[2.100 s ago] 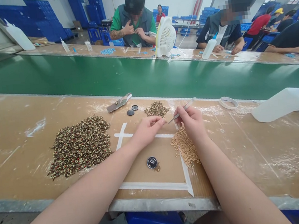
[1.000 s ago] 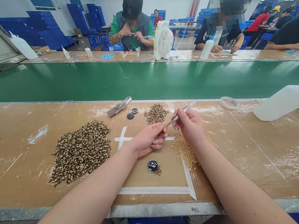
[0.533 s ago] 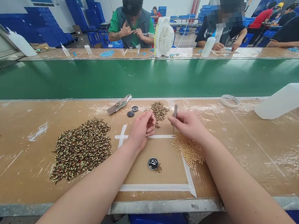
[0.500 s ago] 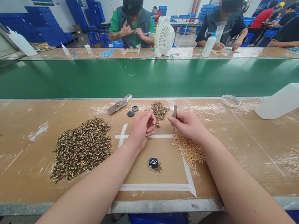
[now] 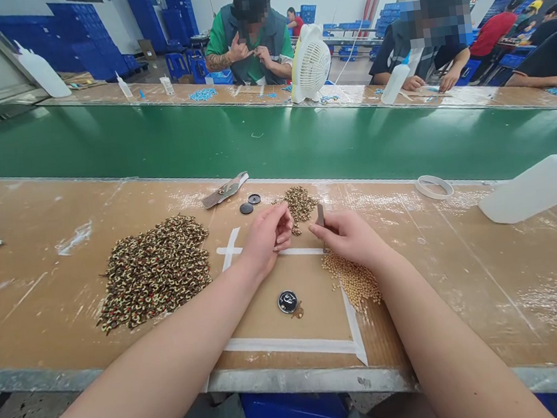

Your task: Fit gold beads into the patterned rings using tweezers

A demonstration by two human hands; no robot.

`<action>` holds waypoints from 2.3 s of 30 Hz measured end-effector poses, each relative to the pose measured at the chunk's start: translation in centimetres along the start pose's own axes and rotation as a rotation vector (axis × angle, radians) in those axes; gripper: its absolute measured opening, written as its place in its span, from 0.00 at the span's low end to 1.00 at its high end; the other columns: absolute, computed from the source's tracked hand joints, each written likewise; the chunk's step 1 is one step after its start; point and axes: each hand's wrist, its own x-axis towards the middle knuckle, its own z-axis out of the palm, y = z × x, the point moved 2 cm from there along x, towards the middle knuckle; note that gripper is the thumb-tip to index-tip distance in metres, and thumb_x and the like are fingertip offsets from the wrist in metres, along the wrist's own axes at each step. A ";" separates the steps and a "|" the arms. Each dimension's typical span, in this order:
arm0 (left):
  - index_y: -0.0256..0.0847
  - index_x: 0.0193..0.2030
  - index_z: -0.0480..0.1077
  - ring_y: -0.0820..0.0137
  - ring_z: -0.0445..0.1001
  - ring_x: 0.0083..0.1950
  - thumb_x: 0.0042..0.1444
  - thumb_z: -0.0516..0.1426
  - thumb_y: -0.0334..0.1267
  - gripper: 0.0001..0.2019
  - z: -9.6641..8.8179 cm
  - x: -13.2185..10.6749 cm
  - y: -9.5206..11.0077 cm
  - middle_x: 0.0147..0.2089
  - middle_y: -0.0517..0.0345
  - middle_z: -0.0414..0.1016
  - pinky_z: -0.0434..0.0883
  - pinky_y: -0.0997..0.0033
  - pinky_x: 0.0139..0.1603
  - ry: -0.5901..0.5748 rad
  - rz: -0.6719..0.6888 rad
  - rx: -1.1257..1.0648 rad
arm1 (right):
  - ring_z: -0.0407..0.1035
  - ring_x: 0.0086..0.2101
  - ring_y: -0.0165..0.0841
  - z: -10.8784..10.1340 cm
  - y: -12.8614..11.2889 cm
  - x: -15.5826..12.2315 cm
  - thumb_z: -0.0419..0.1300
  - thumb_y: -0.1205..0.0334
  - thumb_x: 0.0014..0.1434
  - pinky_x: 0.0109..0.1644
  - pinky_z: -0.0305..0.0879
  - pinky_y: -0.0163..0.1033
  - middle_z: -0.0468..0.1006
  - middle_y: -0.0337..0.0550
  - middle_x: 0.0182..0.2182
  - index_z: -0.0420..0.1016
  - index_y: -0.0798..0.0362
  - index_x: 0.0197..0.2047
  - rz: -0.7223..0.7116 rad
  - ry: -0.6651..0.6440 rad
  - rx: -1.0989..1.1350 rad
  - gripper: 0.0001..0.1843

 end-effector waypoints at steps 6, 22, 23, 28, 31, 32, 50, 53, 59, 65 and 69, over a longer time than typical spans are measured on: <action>0.39 0.32 0.65 0.83 0.51 0.19 0.59 0.63 0.49 0.17 0.1 0.1 0.0 0.28 0.66 0.62 0.45 0.80 0.17 0.009 -0.018 0.040 | 0.53 0.23 0.28 0.1 0.4 0.0 0.55 0.48 0.70 0.29 0.47 0.40 0.58 0.34 0.19 0.56 0.51 0.23 0.004 0.018 0.024 0.26; 0.39 0.35 0.71 0.84 0.48 0.19 0.64 0.60 0.53 0.17 1.2 -1.2 -1.2 0.32 0.60 0.68 0.43 0.78 0.18 -0.266 -0.186 0.335 | 0.65 0.22 0.28 -0.4 -0.7 -0.6 0.61 0.45 0.67 0.27 0.61 0.38 0.73 0.38 0.22 0.77 0.51 0.31 -0.077 0.453 0.534 0.20; 0.39 0.35 0.71 0.84 0.48 0.19 0.63 0.60 0.52 0.17 1.1 -1.1 -1.1 0.32 0.60 0.68 0.43 0.78 0.18 -0.262 -0.202 0.307 | 0.66 0.21 0.28 -0.4 -0.6 -0.5 0.62 0.45 0.67 0.26 0.61 0.38 0.73 0.38 0.21 0.77 0.51 0.32 -0.075 0.456 0.557 0.20; 0.37 0.36 0.70 0.84 0.46 0.20 0.65 0.59 0.49 0.15 1.1 -1.0 -0.9 0.33 0.59 0.68 0.41 0.80 0.18 -0.282 -0.306 0.149 | 0.66 0.21 0.28 -0.3 -0.3 -0.3 0.62 0.45 0.67 0.26 0.63 0.37 0.73 0.38 0.22 0.77 0.51 0.33 -0.048 0.486 0.679 0.19; 0.37 0.37 0.70 0.84 0.47 0.20 0.66 0.58 0.46 0.13 1.1 -0.9 -0.7 0.33 0.60 0.67 0.41 0.82 0.18 -0.294 -0.308 0.101 | 0.66 0.21 0.28 -0.2 -0.1 -0.2 0.62 0.45 0.67 0.25 0.63 0.37 0.73 0.38 0.22 0.77 0.51 0.33 -0.054 0.509 0.712 0.19; 0.37 0.38 0.70 0.84 0.47 0.20 0.66 0.58 0.46 0.13 1.1 -0.9 -0.7 0.33 0.60 0.67 0.42 0.82 0.18 -0.289 -0.307 0.094 | 0.67 0.21 0.28 -0.2 -0.1 -0.2 0.62 0.45 0.67 0.24 0.63 0.36 0.73 0.38 0.22 0.77 0.52 0.33 -0.061 0.515 0.718 0.19; 0.38 0.34 0.66 0.84 0.45 0.20 0.66 0.58 0.46 0.14 1.2 -1.0 -0.5 0.28 0.66 0.59 0.42 0.84 0.17 -0.312 -0.336 0.029 | 0.68 0.22 0.29 0.4 0.1 0.1 0.63 0.42 0.66 0.25 0.65 0.37 0.73 0.38 0.22 0.76 0.51 0.35 -0.034 0.521 0.814 0.20; 0.37 0.35 0.66 0.85 0.46 0.20 0.66 0.59 0.46 0.15 1.0 -1.1 -0.5 0.31 0.65 0.62 0.43 0.85 0.17 -0.347 -0.356 -0.007 | 0.68 0.22 0.28 0.5 0.2 0.1 0.63 0.44 0.66 0.25 0.65 0.37 0.73 0.38 0.22 0.76 0.51 0.35 -0.038 0.501 0.860 0.18; 0.36 0.34 0.66 0.85 0.45 0.20 0.66 0.59 0.48 0.17 1.2 -1.3 -0.4 0.30 0.65 0.61 0.43 0.86 0.18 -0.332 -0.400 -0.009 | 0.66 0.20 0.28 0.4 -0.2 0.2 0.61 0.42 0.67 0.25 0.64 0.36 0.73 0.37 0.21 0.75 0.50 0.35 -0.029 0.468 0.841 0.20; 0.37 0.33 0.65 0.84 0.46 0.21 0.67 0.59 0.48 0.17 1.1 -1.3 -0.6 0.29 0.65 0.58 0.43 0.86 0.18 -0.323 -0.420 0.025 | 0.66 0.20 0.27 0.5 -0.2 0.3 0.62 0.40 0.66 0.24 0.64 0.37 0.72 0.36 0.21 0.74 0.49 0.35 -0.006 0.448 0.860 0.20; 0.37 0.33 0.65 0.84 0.46 0.21 0.66 0.60 0.48 0.17 1.0 -1.2 -0.8 0.28 0.66 0.56 0.43 0.85 0.19 -0.331 -0.418 0.020 | 0.66 0.20 0.27 0.5 -0.1 0.4 0.62 0.41 0.66 0.24 0.63 0.36 0.73 0.36 0.21 0.74 0.50 0.34 0.005 0.422 0.874 0.20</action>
